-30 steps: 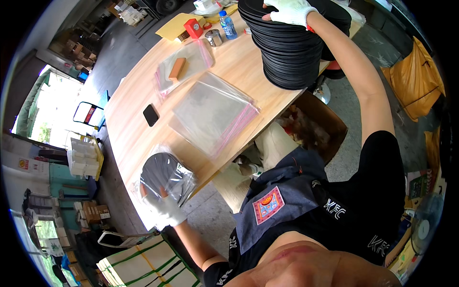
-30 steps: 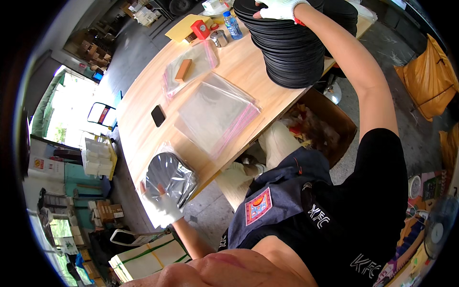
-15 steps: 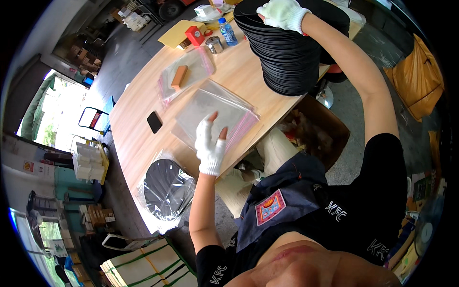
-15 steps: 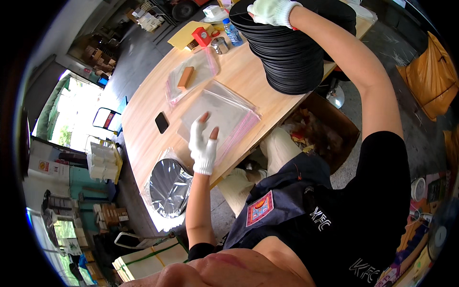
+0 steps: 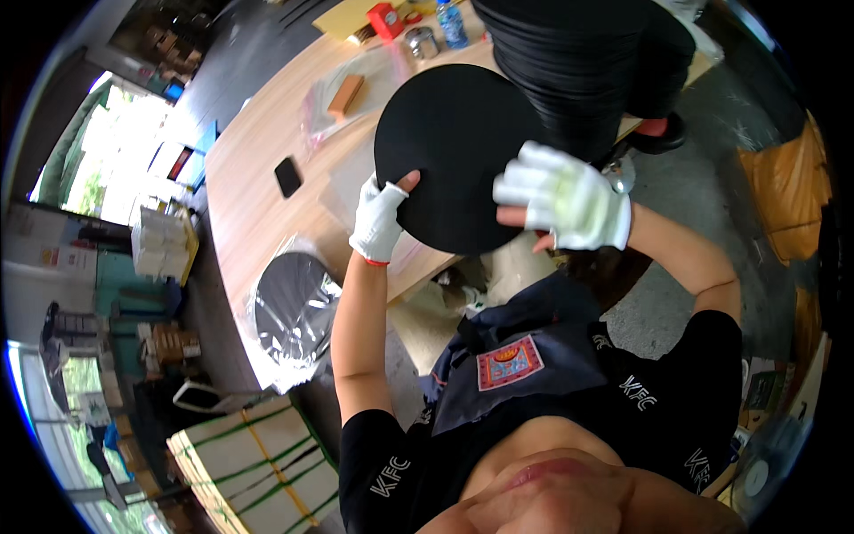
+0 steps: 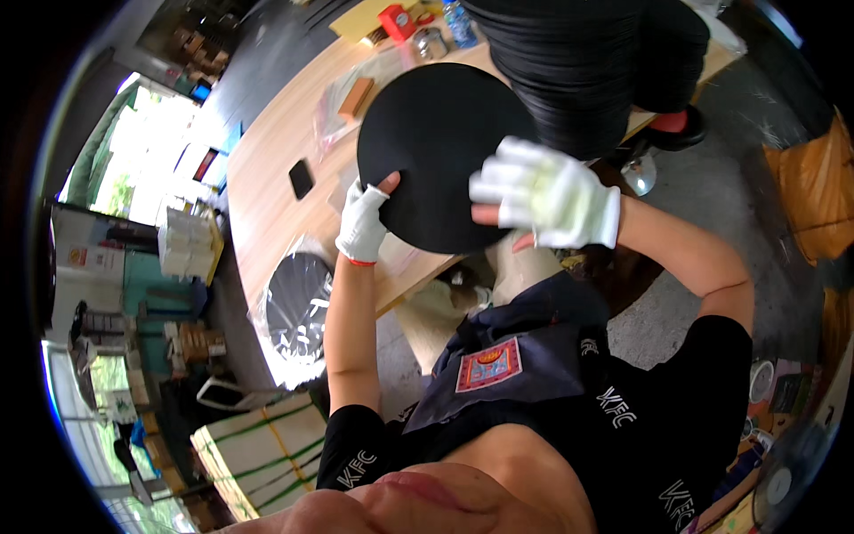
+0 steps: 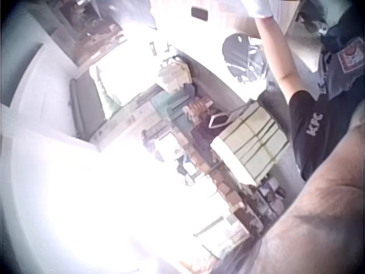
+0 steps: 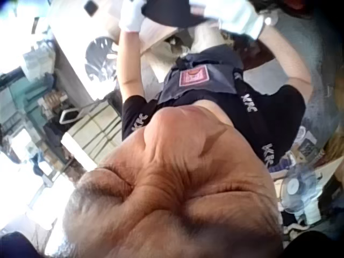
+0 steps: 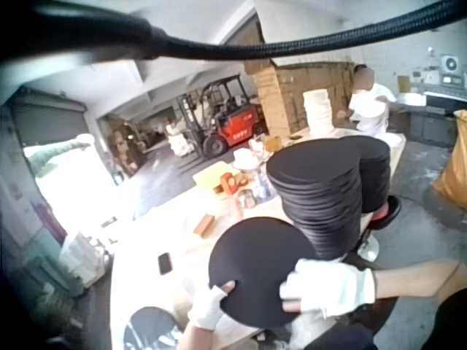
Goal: The person places circular black discs into clear plastic bags by hand and seals the bags.
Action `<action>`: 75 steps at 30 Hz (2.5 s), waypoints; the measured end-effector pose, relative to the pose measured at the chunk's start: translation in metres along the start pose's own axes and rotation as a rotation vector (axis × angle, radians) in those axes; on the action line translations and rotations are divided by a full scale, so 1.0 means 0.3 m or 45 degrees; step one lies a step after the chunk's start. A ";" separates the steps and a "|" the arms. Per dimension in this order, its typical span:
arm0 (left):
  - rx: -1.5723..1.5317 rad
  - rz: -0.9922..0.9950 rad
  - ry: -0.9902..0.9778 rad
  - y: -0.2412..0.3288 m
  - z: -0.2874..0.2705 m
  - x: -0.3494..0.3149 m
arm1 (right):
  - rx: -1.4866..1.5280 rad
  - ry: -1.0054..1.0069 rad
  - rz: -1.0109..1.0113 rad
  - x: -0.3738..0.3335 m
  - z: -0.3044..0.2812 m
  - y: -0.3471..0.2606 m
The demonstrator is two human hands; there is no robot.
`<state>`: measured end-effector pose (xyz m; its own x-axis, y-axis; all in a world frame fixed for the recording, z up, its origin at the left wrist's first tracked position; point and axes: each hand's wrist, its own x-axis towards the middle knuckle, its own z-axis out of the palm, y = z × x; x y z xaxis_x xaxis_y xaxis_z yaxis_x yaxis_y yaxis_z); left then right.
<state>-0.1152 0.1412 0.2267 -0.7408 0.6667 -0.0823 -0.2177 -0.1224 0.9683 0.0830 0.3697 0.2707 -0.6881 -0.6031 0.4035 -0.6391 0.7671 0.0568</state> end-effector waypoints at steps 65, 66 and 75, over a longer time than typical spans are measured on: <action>2.013 0.029 0.503 -0.565 -0.476 -0.031 | 2.675 0.430 1.636 -0.197 0.622 -0.060; 1.951 0.087 0.482 -0.562 -0.465 -0.040 | 2.688 0.443 1.618 -0.196 0.650 -0.063; 1.923 0.150 0.823 -0.580 -0.401 -0.218 | 2.598 0.833 1.601 -0.070 0.856 -0.086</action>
<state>-0.1053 0.0306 0.0352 -0.9175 0.2605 0.3005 0.3467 0.8942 0.2833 0.0257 0.3064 0.0263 -0.9328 0.1553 -0.3253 0.1179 -0.7213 -0.6825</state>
